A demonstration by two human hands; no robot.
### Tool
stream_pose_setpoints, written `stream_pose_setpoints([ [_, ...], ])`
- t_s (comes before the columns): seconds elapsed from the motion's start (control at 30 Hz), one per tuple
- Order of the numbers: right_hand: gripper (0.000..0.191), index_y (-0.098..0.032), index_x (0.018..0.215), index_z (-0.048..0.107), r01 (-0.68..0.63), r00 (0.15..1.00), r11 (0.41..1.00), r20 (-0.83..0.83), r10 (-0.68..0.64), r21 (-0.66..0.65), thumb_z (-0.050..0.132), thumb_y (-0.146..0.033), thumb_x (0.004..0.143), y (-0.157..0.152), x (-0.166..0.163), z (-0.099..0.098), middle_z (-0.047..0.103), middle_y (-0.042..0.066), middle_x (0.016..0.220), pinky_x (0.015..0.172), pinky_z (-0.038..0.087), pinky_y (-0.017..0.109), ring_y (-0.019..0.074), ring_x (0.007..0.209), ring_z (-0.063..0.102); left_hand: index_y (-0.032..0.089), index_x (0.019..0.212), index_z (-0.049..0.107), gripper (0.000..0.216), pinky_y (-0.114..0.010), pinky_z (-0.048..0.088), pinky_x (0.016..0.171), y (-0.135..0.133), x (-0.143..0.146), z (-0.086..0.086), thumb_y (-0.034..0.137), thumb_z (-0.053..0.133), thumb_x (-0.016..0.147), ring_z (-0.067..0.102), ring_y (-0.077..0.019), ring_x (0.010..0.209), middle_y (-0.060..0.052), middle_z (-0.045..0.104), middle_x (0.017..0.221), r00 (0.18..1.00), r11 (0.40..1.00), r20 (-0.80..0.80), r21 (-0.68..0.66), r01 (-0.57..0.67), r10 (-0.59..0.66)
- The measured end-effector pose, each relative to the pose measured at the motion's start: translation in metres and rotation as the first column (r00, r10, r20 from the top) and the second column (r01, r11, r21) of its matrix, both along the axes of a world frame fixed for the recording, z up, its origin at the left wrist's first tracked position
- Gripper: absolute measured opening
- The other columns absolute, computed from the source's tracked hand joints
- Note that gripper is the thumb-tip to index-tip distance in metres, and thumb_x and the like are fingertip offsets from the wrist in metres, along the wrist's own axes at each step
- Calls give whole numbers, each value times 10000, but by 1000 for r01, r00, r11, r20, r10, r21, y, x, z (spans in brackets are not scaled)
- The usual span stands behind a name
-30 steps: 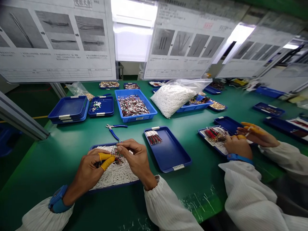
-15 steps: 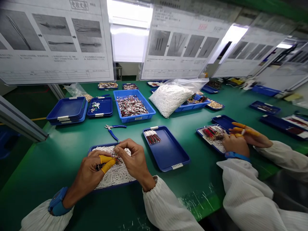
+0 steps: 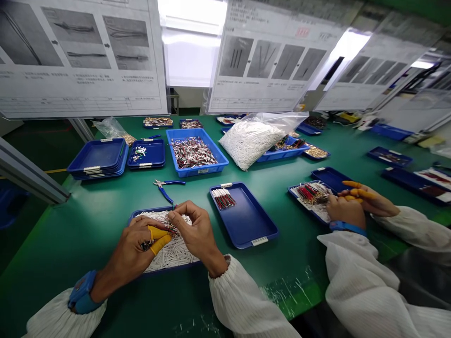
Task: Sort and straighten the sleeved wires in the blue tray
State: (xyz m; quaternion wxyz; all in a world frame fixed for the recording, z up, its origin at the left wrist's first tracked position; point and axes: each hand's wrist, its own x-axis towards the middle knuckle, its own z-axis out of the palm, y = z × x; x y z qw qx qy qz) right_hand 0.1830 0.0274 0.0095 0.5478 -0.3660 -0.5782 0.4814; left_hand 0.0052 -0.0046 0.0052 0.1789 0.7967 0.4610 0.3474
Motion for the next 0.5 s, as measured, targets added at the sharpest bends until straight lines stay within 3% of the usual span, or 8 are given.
stream_pose_setpoints([
  [0.1,162,-212,917,685,139,989,990,51,-141,39,707,-371,900,2,6,1,665,27,872,769,487,327,192,829,607,255,763,770,154,-500,460,919,7,-8,2,245,669,880,706,-262,968,-29,790,888,997,999,-55,4,-54,54],
  [0.17,135,-215,876,684,200,963,971,158,-220,133,686,-342,919,3,12,3,663,23,837,743,480,325,190,798,603,262,794,787,141,-502,473,908,14,-16,4,283,673,876,715,-267,930,-27,792,855,986,986,-43,21,-163,163],
  [0.2,147,-214,824,682,153,950,971,242,-196,185,677,-317,929,3,15,3,658,18,798,719,473,323,187,766,597,263,817,795,134,-503,480,903,17,-21,5,290,674,869,718,-270,917,-29,795,859,975,975,-28,35,-220,221],
  [0.27,158,-211,781,697,-77,891,963,452,-50,258,678,-258,931,1,17,3,669,16,761,704,462,329,187,738,595,258,858,803,128,-504,489,905,21,-28,7,285,678,853,721,-273,912,-39,801,899,955,954,-7,57,-294,295],
  [0.33,39,-212,878,748,-330,744,906,664,77,264,717,-206,902,-3,14,1,704,32,833,751,462,349,207,805,614,243,852,804,127,-505,488,912,23,-32,7,273,680,844,721,-275,914,-48,803,918,951,949,-7,68,-308,310],
  [0.37,70,-217,942,763,-414,655,875,750,93,253,741,-190,881,-6,11,0,710,40,874,776,458,360,221,847,615,236,832,802,127,-506,485,916,23,-33,7,270,681,844,722,-276,912,-50,804,906,953,951,-16,73,-300,301],
  [0.43,172,-232,1024,772,-497,496,839,866,64,223,764,-182,859,-11,4,-1,700,53,926,802,446,379,244,907,601,227,801,800,133,-509,473,927,22,-31,6,266,681,847,723,-279,915,-50,805,884,959,958,-44,82,-276,280],
  [0.5,159,-244,1028,776,-531,381,825,924,28,194,747,-204,877,-16,-1,1,688,57,950,814,435,391,256,940,585,230,813,802,131,-504,463,936,20,-28,6,262,681,849,723,-279,924,-49,806,892,963,963,-70,85,-255,261],
])
